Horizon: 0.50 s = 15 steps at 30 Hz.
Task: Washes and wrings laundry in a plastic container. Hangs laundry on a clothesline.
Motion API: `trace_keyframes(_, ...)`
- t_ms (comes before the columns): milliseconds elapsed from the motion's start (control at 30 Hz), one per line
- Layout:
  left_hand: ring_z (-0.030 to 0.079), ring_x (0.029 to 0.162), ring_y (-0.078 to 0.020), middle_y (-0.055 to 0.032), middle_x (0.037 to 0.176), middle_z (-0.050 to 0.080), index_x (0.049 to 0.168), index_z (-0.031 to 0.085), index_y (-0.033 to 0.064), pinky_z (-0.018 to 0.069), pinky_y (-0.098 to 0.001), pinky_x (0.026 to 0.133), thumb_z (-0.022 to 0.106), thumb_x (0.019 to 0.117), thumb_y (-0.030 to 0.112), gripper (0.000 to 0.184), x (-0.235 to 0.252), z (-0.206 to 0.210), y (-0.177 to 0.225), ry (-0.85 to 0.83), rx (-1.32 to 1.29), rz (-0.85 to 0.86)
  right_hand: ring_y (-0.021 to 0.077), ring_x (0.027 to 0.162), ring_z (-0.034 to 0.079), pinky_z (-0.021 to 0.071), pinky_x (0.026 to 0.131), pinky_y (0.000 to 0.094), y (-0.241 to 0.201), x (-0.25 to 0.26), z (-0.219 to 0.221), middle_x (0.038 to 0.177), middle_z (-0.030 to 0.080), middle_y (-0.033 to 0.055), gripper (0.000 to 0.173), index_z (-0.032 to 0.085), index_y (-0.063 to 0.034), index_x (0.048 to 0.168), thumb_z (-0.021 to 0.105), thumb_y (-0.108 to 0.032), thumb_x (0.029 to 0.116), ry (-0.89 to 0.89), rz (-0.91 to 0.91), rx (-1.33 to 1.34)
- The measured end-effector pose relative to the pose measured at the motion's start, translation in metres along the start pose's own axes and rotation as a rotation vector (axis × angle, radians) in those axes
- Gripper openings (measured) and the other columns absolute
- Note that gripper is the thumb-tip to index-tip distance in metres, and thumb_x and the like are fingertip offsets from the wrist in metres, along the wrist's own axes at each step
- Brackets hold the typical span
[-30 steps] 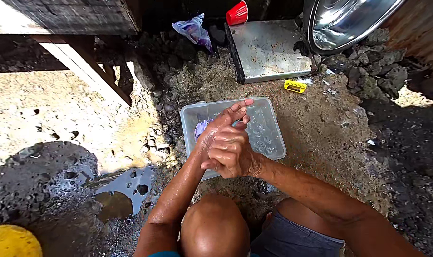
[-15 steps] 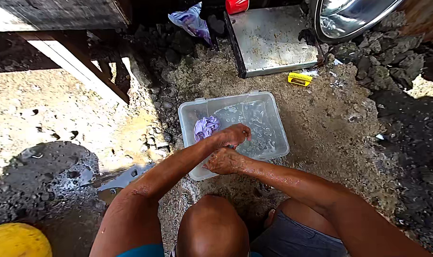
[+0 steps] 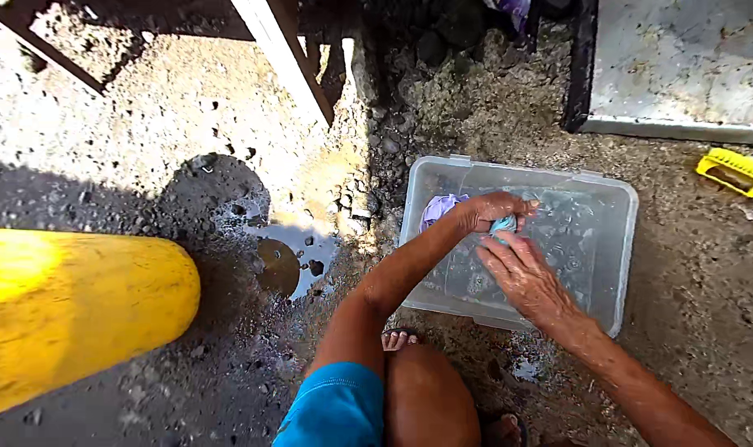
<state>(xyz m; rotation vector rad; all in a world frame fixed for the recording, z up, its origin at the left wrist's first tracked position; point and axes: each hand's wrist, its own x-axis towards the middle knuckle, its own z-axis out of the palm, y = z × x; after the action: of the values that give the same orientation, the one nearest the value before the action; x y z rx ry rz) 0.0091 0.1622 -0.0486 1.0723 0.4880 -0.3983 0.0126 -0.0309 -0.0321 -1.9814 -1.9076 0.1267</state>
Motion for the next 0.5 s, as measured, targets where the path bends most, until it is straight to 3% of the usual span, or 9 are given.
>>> trace_keyframes(67, 0.054, 0.057, -0.0069, 0.0025, 0.069, 0.052, 0.104, 0.055, 0.0067, 0.0528, -0.0217, 0.058, 0.040, 0.1110, 0.017, 0.020, -0.007, -0.007, 0.006, 0.093, -0.399, 0.153, 0.0486, 0.130, 0.056, 0.0489, 0.105, 0.0578, 0.011, -0.007, -0.018, 0.143, 0.057, 0.0280, 0.040, 0.058, 0.0039, 0.140, 0.055, -0.001, 0.1004, 0.103, 0.250, 0.012)
trace_keyframes(100, 0.053, 0.055, -0.0073, 0.0037, 0.065, 0.049, 0.101, 0.055, 0.0101, 0.0527, -0.0228, 0.057, 0.039, 0.1108, 0.020, 0.021, -0.013, -0.005, 0.008, 0.124, -0.537, 0.245, 0.0489, 0.124, 0.060, 0.0504, 0.103, 0.0574, 0.015, -0.010, -0.027, 0.138, 0.059, 0.0301, 0.040, 0.058, 0.0061, 0.139, 0.058, -0.008, 0.1009, 0.164, 0.390, 0.050)
trace_keyframes(200, 0.047, 0.049, -0.0068, 0.0070, 0.055, 0.042, 0.090, 0.056, 0.0161, 0.0481, -0.0235, 0.055, 0.033, 0.1101, 0.038, 0.038, -0.048, 0.014, 0.025, 0.101, -0.696, 0.426, 0.0454, 0.092, 0.071, 0.0552, 0.082, 0.0593, 0.009, -0.014, -0.055, 0.103, 0.070, 0.0317, 0.034, 0.065, 0.0104, 0.119, 0.063, -0.017, 0.0988, 0.204, 0.695, 0.212)
trace_keyframes(233, 0.048, 0.049, -0.0081, 0.0062, 0.054, 0.043, 0.085, 0.056, 0.0150, 0.0487, -0.0251, 0.057, 0.031, 0.1103, 0.039, 0.043, -0.058, 0.019, 0.031, 0.088, -0.656, 0.448, 0.0439, 0.084, 0.070, 0.0541, 0.077, 0.0602, 0.005, -0.014, -0.062, 0.095, 0.070, 0.0308, 0.034, 0.066, 0.0105, 0.115, 0.062, -0.019, 0.0986, 0.191, 0.729, 0.261)
trace_keyframes(300, 0.052, 0.051, -0.0090, 0.0040, 0.055, 0.048, 0.082, 0.057, 0.0097, 0.0504, -0.0256, 0.058, 0.030, 0.1115, 0.030, 0.045, -0.067, 0.022, 0.036, 0.105, -0.450, 0.467, 0.0455, 0.083, 0.071, 0.0533, 0.076, 0.0636, -0.005, -0.015, -0.076, 0.094, 0.071, 0.0314, 0.034, 0.067, 0.0106, 0.117, 0.058, -0.017, 0.0998, 0.153, 0.726, 0.308)
trace_keyframes(367, 0.058, 0.061, -0.0093, -0.0015, 0.066, 0.059, 0.097, 0.065, -0.0016, 0.0526, -0.0268, 0.065, 0.039, 0.1097, 0.015, 0.033, -0.080, 0.022, 0.033, 0.212, -0.070, 0.440, 0.0482, 0.092, 0.072, 0.0542, 0.081, 0.0657, -0.016, -0.014, -0.092, 0.104, 0.072, 0.0314, 0.036, 0.067, 0.0075, 0.125, 0.053, -0.014, 0.1001, 0.135, 0.667, 0.268)
trace_keyframes(433, 0.067, 0.086, -0.0146, -0.0119, 0.097, 0.070, 0.121, 0.065, -0.0062, 0.0559, -0.0332, 0.085, 0.050, 0.1061, 0.012, 0.027, -0.103, 0.028, 0.029, 0.237, 0.301, 0.359, 0.0502, 0.103, 0.067, 0.0525, 0.089, 0.0648, -0.034, -0.009, -0.114, 0.113, 0.069, 0.0302, 0.038, 0.067, 0.0031, 0.130, 0.051, -0.014, 0.0997, 0.136, 0.632, 0.246)
trace_keyframes(500, 0.071, 0.098, -0.0239, -0.0187, 0.107, 0.072, 0.124, 0.066, -0.0060, 0.0551, -0.0425, 0.096, 0.057, 0.1041, 0.014, 0.030, -0.136, 0.041, 0.031, 0.254, 0.579, 0.302, 0.0522, 0.114, 0.061, 0.0478, 0.099, 0.0642, -0.064, -0.006, -0.135, 0.122, 0.068, 0.0283, 0.037, 0.067, 0.0035, 0.128, 0.051, -0.011, 0.0985, 0.167, 0.621, 0.295)
